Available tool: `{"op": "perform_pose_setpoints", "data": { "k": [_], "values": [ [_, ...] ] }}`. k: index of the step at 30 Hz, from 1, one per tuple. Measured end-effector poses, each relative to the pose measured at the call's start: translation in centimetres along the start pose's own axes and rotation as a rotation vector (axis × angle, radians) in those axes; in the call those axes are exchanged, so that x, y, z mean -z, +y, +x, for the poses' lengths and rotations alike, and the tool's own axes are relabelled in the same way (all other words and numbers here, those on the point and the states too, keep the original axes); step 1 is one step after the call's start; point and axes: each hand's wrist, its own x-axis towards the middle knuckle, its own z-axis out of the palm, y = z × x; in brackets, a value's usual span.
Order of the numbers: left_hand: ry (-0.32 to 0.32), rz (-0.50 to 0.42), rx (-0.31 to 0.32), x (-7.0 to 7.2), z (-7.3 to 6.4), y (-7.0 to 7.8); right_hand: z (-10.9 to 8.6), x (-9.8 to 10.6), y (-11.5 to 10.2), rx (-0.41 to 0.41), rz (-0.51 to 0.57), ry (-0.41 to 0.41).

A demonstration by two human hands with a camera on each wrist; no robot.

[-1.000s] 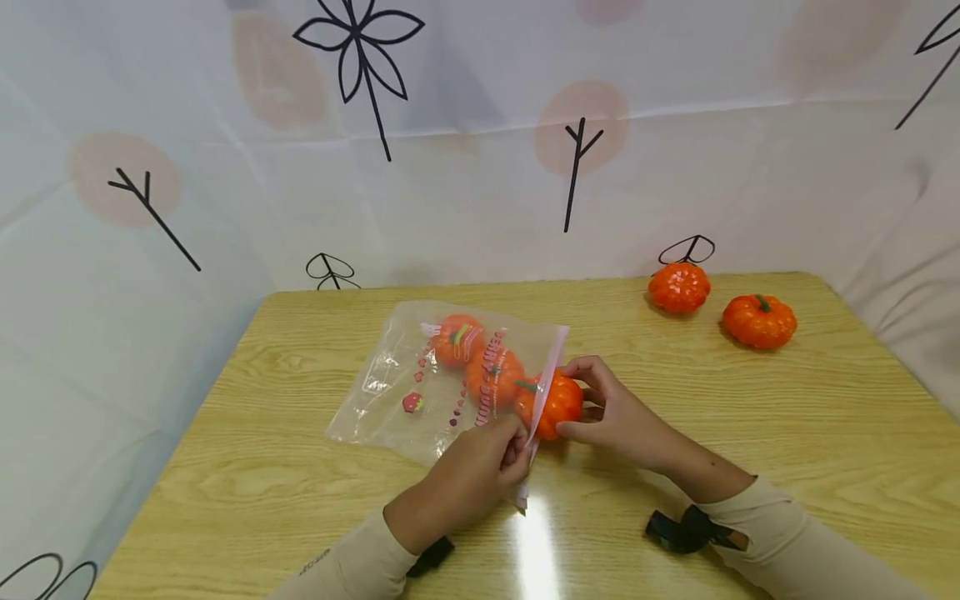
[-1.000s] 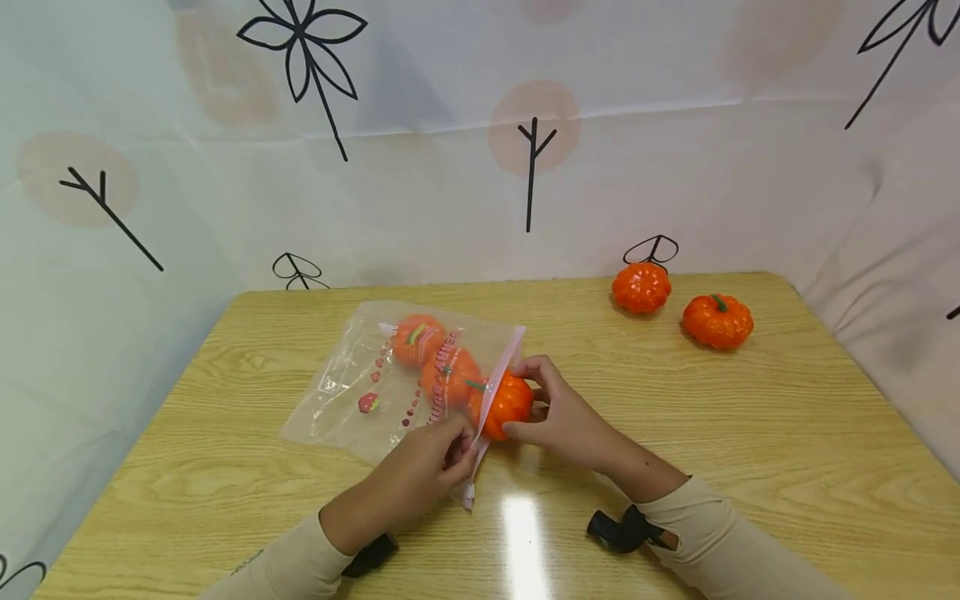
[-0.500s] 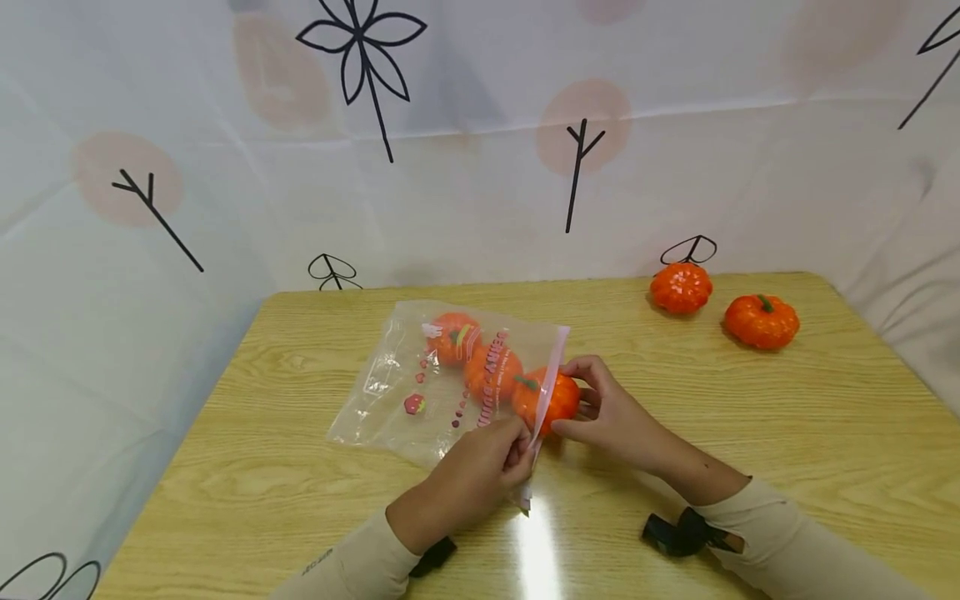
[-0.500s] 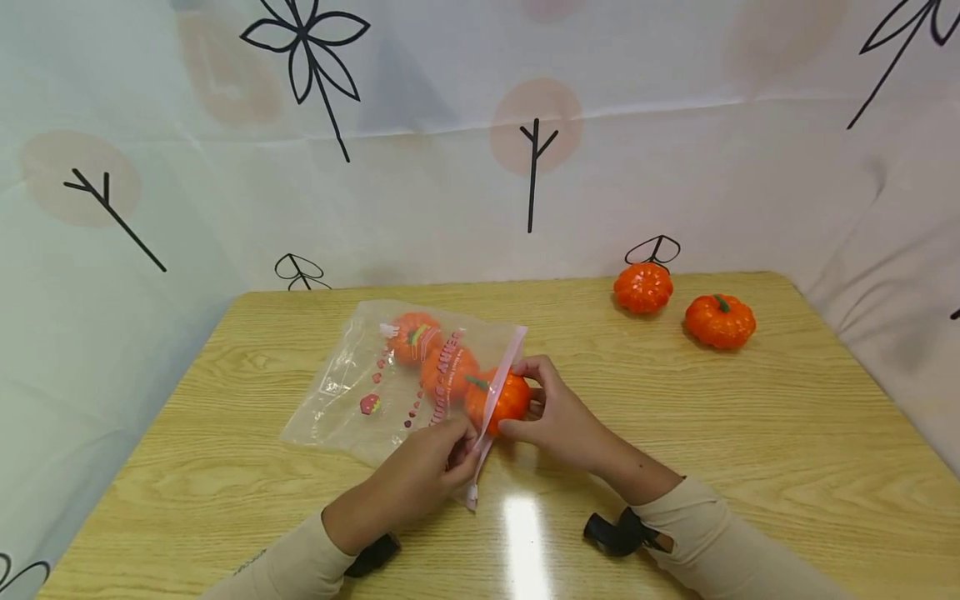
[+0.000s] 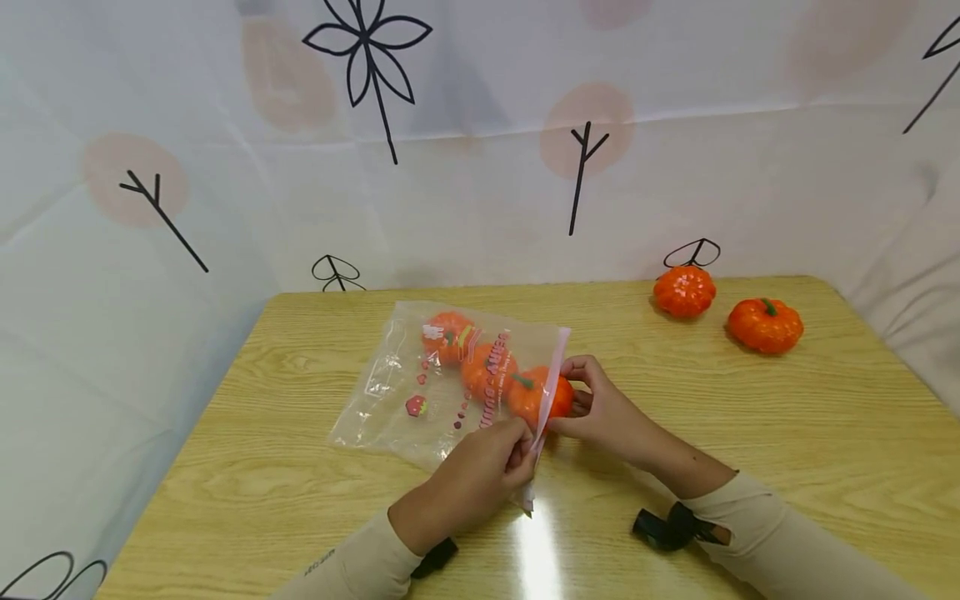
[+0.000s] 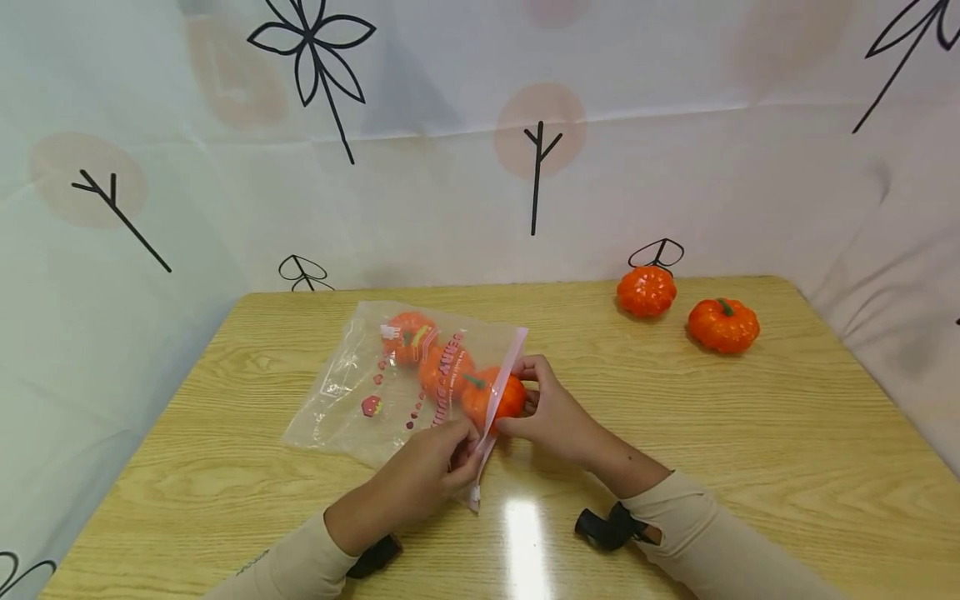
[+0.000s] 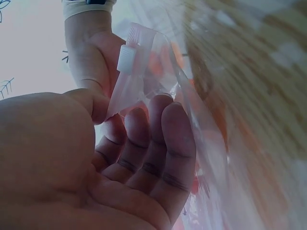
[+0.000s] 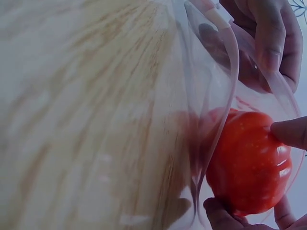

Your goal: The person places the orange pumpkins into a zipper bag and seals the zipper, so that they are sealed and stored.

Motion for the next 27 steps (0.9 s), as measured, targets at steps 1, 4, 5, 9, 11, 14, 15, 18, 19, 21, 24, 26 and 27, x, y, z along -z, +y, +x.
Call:
{"op": "perform_pose_setpoints", "data": {
  "k": [1,4,5,9,11,14,15,18,19,21,24,26,27],
  "values": [
    [-0.002,0.002,-0.002,0.0,0.0,0.0,0.0,0.0,0.1,0.001,0.012,-0.009],
    [0.000,0.012,-0.011,0.0,-0.1,0.1,0.1,0.1,0.3,0.007,0.047,-0.037],
    [0.002,0.018,-0.015,0.0,-0.1,0.1,0.2,0.1,0.4,0.009,0.058,-0.046],
    [0.007,0.022,-0.019,0.0,-0.2,0.1,0.3,0.1,0.7,0.014,0.090,-0.076],
    [0.009,0.025,-0.019,0.0,-0.2,0.2,0.3,0.1,0.8,0.014,0.099,-0.084],
    [0.012,0.026,-0.018,0.0,-0.2,0.2,0.4,0.1,1.0,0.009,0.103,-0.093],
    [0.014,0.028,-0.020,0.0,-0.2,0.1,0.4,0.1,1.1,0.006,0.105,-0.096],
    [0.016,0.033,-0.023,-0.1,-0.1,0.1,0.4,0.1,1.2,-0.006,0.093,-0.104],
    [0.016,0.035,-0.024,-0.1,-0.1,0.1,0.4,0.1,1.2,-0.009,0.085,-0.107],
    [0.017,0.039,-0.027,-0.1,-0.1,0.1,0.4,0.1,1.2,-0.010,0.072,-0.112],
    [0.018,0.039,-0.026,-0.2,-0.1,0.1,0.3,0.1,1.1,0.000,0.055,-0.117],
    [0.018,0.039,-0.023,-0.2,-0.1,0.1,0.3,0.1,1.1,0.011,0.048,-0.115],
    [0.017,0.039,-0.022,-0.2,-0.1,0.1,0.3,0.1,1.1,0.017,0.042,-0.112]
  ]
}}
